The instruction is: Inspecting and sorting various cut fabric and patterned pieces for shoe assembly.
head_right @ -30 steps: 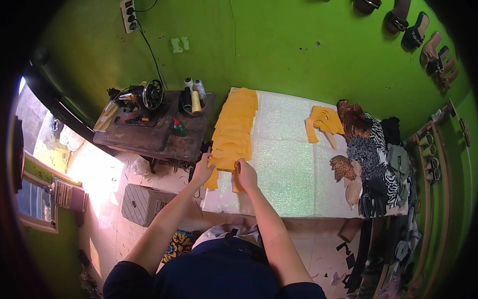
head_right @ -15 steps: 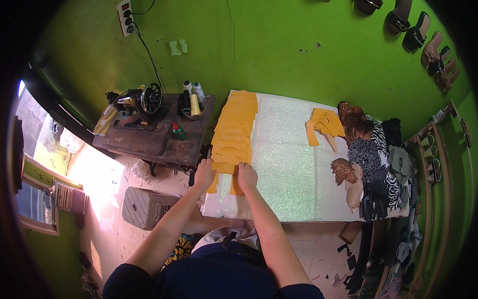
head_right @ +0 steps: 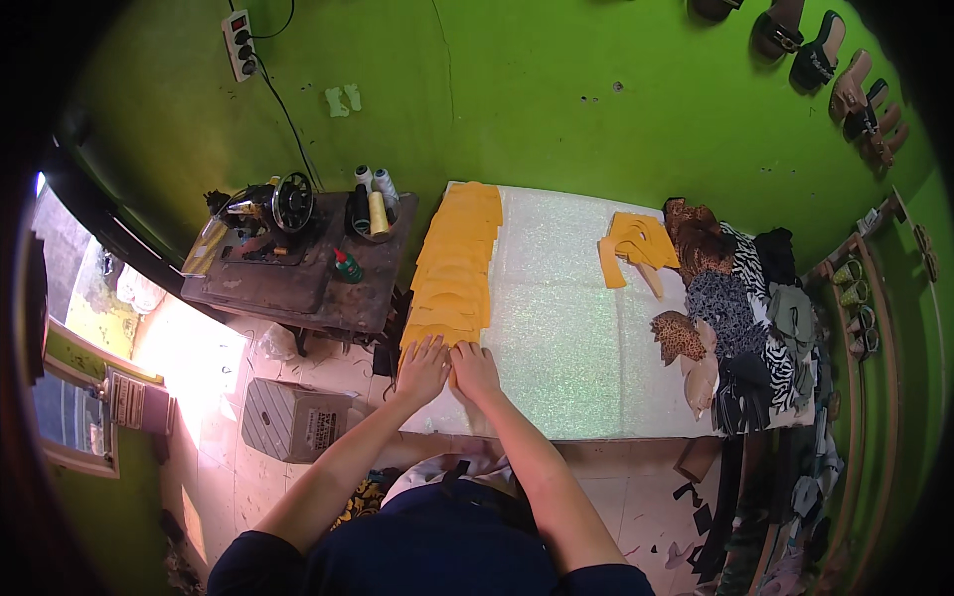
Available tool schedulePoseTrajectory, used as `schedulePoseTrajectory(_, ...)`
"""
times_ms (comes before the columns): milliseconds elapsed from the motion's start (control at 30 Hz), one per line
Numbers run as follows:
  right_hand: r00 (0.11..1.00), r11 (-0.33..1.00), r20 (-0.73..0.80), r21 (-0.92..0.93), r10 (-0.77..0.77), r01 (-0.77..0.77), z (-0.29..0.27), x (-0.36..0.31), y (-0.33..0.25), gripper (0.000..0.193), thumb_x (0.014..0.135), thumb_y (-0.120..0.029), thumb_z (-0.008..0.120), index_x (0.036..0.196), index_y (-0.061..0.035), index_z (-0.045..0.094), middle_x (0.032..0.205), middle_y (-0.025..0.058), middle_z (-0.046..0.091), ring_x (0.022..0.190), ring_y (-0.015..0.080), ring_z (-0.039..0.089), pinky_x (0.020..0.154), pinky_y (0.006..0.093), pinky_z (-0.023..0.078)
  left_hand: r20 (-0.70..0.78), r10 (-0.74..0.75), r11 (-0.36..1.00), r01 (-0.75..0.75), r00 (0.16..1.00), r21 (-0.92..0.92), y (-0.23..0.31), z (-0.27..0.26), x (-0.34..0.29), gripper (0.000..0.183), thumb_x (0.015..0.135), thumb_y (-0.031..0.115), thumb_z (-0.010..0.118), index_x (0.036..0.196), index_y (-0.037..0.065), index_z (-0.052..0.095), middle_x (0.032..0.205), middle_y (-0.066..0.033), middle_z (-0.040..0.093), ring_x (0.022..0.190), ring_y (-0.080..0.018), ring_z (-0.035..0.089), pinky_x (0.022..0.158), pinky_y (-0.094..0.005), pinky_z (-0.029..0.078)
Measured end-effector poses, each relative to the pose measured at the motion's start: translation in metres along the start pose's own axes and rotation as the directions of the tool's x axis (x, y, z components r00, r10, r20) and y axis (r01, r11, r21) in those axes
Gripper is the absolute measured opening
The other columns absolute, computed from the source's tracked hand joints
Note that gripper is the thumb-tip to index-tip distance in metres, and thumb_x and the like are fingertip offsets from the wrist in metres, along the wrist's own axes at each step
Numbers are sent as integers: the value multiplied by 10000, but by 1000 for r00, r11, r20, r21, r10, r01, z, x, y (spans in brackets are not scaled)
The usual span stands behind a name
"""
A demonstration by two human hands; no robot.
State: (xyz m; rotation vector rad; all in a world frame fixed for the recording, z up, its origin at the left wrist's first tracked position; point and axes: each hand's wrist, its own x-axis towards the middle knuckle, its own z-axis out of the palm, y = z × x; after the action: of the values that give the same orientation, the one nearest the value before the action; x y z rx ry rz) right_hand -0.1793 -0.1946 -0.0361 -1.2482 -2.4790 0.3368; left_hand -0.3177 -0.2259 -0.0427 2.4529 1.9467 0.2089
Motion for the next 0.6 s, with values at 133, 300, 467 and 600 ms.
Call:
schedulePoseTrajectory(133,998,999,-58,34,-19,21,-14,6,12,255,728,-103,518,977,-49,527,1008,101,505,971,258,481,822,369,387,-66,-20,1000,21,998,21,14,-6,12,397,832,258,446,1164,42,475,1290,-124,390,1225,-258,329,1016,-434,219)
schedulePoseTrajectory(300,974,997,-218,57,57,-46,-36,-1,42,255,703,-97,552,956,-60,549,980,86,515,937,242,496,792,371,395,-55,30,998,-33,998,-46,44,-20,50,357,823,247,456,1101,29,509,1246,-142,423,1202,-265,352,1000,-423,248)
schedulePoseTrajectory(467,966,991,-222,31,135,-132,-60,-29,102,260,687,-82,564,945,-56,542,957,96,507,908,264,503,768,378,407,-55,129,989,-132,990,-67,102,-15,91,330,799,262,484,1028,35,551,1170,-141,480,1122,-254,422,950,-409,309)
schedulePoseTrajectory(600,950,975,-219,45,222,-217,-88,-46,156,246,688,-73,563,933,-58,546,930,98,511,880,271,511,749,382,408,-56,191,963,-198,980,-184,150,0,133,295,789,259,499,973,36,560,1088,-133,513,1025,-254,482,869,-379,378)
